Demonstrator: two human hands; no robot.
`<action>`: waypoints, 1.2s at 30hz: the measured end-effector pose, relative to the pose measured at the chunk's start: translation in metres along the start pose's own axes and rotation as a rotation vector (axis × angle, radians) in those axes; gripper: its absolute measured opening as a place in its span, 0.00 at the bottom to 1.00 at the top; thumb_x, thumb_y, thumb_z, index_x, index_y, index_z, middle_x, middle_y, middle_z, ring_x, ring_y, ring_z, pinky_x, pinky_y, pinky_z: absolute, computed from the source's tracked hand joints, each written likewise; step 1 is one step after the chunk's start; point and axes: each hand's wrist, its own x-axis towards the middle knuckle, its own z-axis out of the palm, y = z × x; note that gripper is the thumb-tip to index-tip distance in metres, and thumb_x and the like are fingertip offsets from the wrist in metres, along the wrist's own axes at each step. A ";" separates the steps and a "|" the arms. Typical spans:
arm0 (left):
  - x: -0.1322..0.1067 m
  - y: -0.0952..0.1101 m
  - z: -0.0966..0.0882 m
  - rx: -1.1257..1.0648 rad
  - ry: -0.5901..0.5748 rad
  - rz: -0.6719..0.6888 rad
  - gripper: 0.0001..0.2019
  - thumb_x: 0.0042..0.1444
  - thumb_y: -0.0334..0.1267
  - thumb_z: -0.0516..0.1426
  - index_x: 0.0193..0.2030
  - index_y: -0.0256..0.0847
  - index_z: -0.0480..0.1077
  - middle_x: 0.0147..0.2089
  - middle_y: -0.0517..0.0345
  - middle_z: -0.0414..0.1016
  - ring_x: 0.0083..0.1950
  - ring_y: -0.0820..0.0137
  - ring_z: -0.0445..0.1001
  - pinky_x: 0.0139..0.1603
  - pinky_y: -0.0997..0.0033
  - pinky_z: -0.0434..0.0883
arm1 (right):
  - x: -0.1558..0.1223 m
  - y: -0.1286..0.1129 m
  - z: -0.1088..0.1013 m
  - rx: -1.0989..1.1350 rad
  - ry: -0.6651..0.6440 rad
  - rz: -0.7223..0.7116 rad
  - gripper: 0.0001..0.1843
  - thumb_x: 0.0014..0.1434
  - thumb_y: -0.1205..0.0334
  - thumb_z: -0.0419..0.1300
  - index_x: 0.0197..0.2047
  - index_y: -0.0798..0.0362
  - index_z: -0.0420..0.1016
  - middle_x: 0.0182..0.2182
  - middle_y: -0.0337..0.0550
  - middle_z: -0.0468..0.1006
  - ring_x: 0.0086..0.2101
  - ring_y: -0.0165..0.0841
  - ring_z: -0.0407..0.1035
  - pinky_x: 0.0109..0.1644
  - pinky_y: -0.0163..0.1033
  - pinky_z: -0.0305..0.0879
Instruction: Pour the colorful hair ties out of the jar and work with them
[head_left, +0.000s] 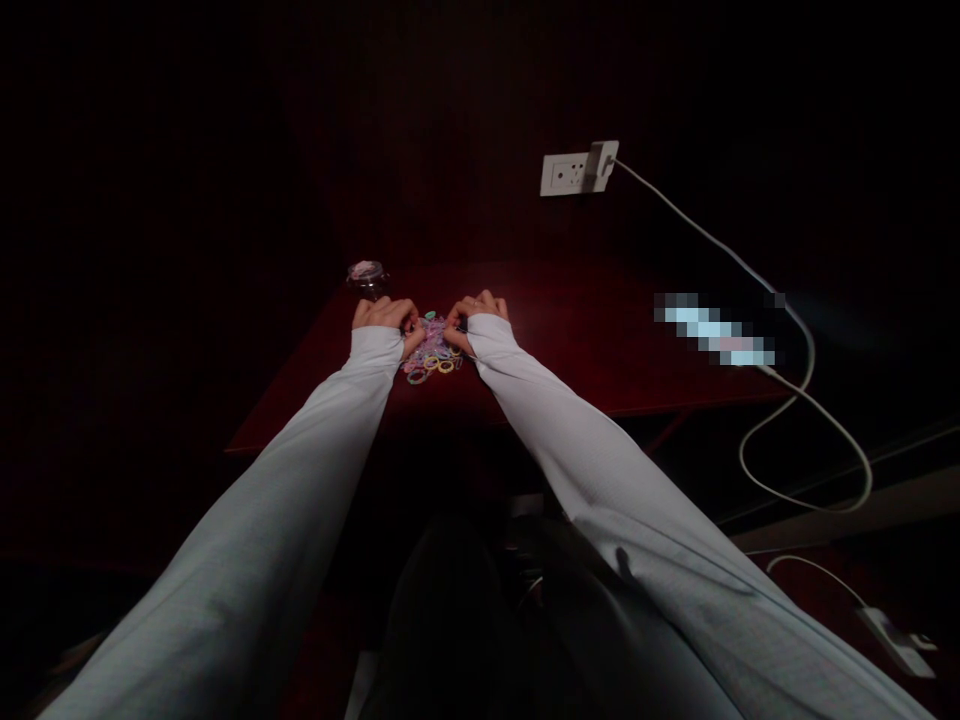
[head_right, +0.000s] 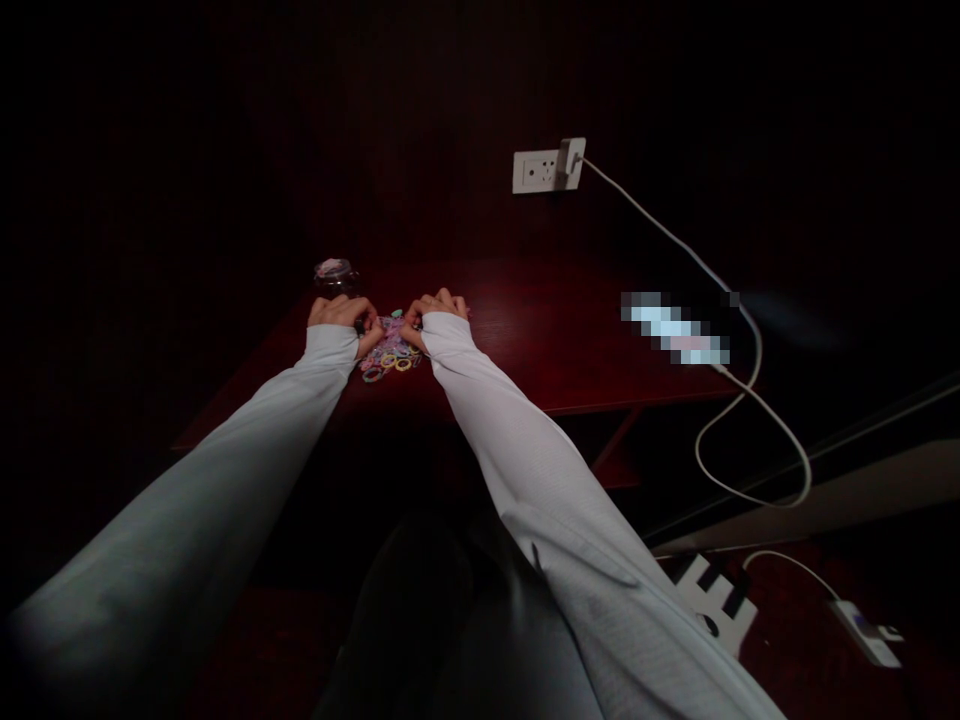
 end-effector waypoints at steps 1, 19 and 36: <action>0.000 0.000 0.000 0.008 0.010 -0.011 0.03 0.58 0.39 0.60 0.34 0.44 0.72 0.33 0.56 0.77 0.44 0.57 0.76 0.53 0.53 0.64 | 0.000 0.000 0.000 -0.010 0.004 0.001 0.05 0.63 0.60 0.64 0.37 0.50 0.81 0.41 0.44 0.83 0.53 0.45 0.68 0.62 0.51 0.54; 0.000 -0.002 0.005 0.086 0.087 -0.036 0.03 0.59 0.38 0.59 0.33 0.44 0.70 0.32 0.58 0.78 0.43 0.58 0.75 0.52 0.54 0.62 | 0.001 -0.001 0.000 -0.032 0.042 0.026 0.05 0.63 0.61 0.63 0.36 0.51 0.79 0.40 0.46 0.82 0.53 0.47 0.66 0.61 0.52 0.53; 0.000 -0.014 0.012 0.039 0.037 0.197 0.08 0.66 0.40 0.54 0.38 0.45 0.72 0.35 0.55 0.78 0.42 0.59 0.76 0.46 0.57 0.64 | 0.000 -0.006 -0.004 0.032 -0.014 -0.074 0.06 0.65 0.63 0.62 0.41 0.50 0.81 0.42 0.46 0.82 0.55 0.47 0.65 0.62 0.52 0.57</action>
